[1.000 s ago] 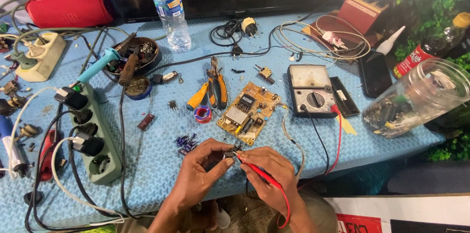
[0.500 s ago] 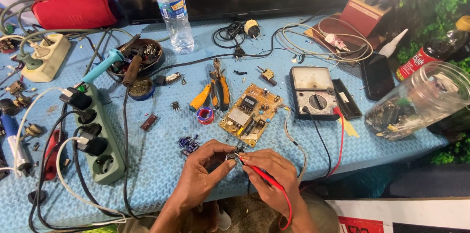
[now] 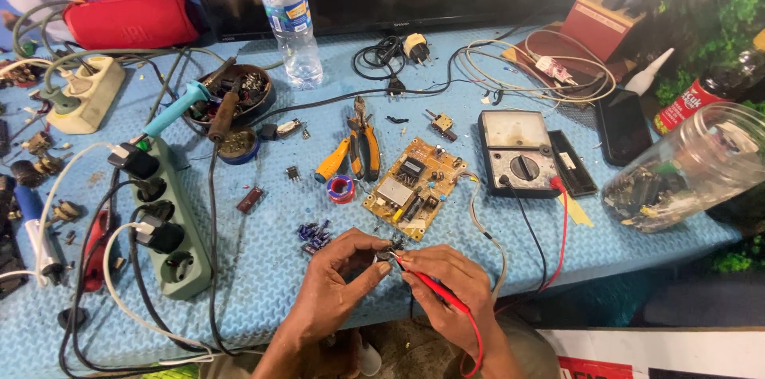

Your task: Testing electronic components on a circuit board using a multimeter to diagnose issues.

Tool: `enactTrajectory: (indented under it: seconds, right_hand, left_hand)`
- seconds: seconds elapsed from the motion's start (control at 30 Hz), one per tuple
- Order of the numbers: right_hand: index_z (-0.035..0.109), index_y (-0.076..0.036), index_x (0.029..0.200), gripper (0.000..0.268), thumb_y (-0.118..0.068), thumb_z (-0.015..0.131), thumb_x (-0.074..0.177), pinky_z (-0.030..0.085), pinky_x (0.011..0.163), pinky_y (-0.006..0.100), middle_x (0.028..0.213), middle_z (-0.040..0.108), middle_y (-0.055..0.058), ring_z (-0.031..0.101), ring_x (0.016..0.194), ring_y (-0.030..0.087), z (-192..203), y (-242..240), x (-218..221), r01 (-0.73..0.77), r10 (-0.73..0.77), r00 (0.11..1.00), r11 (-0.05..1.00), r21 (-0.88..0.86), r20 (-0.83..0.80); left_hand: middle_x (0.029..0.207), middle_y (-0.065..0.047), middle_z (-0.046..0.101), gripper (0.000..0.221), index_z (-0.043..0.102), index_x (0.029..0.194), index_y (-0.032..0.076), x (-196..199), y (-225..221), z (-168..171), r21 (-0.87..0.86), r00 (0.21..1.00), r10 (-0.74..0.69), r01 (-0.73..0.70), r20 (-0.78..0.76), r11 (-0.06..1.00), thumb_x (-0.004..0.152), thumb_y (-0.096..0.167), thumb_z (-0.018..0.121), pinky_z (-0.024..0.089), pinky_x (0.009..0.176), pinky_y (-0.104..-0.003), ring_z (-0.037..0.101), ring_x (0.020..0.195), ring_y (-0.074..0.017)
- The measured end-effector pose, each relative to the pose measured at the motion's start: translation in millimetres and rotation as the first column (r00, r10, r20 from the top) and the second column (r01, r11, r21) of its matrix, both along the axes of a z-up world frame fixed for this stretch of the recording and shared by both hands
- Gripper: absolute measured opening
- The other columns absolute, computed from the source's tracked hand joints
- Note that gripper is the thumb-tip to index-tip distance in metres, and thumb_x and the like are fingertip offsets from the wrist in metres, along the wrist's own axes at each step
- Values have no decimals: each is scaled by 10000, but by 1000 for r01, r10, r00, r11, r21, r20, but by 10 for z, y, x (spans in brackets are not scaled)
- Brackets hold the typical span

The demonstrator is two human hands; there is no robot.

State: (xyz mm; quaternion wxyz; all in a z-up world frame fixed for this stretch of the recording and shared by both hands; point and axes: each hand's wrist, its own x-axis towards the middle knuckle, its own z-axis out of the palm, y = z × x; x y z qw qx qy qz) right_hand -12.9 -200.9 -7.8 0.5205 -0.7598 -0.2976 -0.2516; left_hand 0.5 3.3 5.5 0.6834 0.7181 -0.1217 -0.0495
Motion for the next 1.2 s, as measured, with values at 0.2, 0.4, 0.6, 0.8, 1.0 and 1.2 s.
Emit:
enactTrajectory:
  seconds: [0.2,0.4,0.6,0.8,1.0,1.2]
  right_hand:
    - [781,-62,1091,211,-104,772,885,704,860,425,1081,831,125,821,1004,284,-100,8,-12,52,-52,995,999,-4,-85]
    - [793,-94,1081,233,-87,791,849,690,835,402,1093,830,124,820,1010,279,-155,45,-52,116,-108,986,992,54,-128]
    - [797,-101,1083,210,-129,763,878,705,808,361,1085,820,117,818,990,260,-194,20,-37,103,-99,989,994,31,-109]
    - [796,-105,1070,216,-103,791,854,689,858,386,1076,835,110,827,998,253,-146,37,-34,123,-121,987,992,11,-104]
    - [792,-92,1081,219,-107,777,863,694,818,360,1067,835,115,830,976,256,-152,41,-24,99,-96,991,994,36,-88]
    - [803,-97,1069,214,-110,785,855,686,836,376,1069,837,108,830,981,260,-162,46,-29,124,-120,988,992,34,-98]
  left_hand:
    - [967,-61,671,257,799,1119,87,18,12,14,-23,1000,14,-14,27,1000,938,267,768,491,694,-340,635,802,-175]
    - [1044,-45,640,319,756,1210,157,-6,50,15,-2,999,-30,30,-32,1000,954,345,734,486,767,-460,589,839,-218]
    - [1061,-38,622,304,730,1231,179,-18,58,11,-20,998,-49,48,-30,999,970,334,719,534,825,-484,603,892,-234]
    - [1088,-37,618,315,705,1253,198,-21,55,-21,-31,998,-60,59,-14,998,976,348,706,577,891,-516,613,923,-248]
    - [1049,-38,624,292,738,1208,155,-11,54,-12,-21,999,-40,40,-8,999,968,321,731,506,779,-462,589,851,-215]
    - [1016,-28,607,299,743,1214,168,-1,53,-54,-2,999,-33,33,-3,999,966,335,735,474,770,-462,547,818,-209]
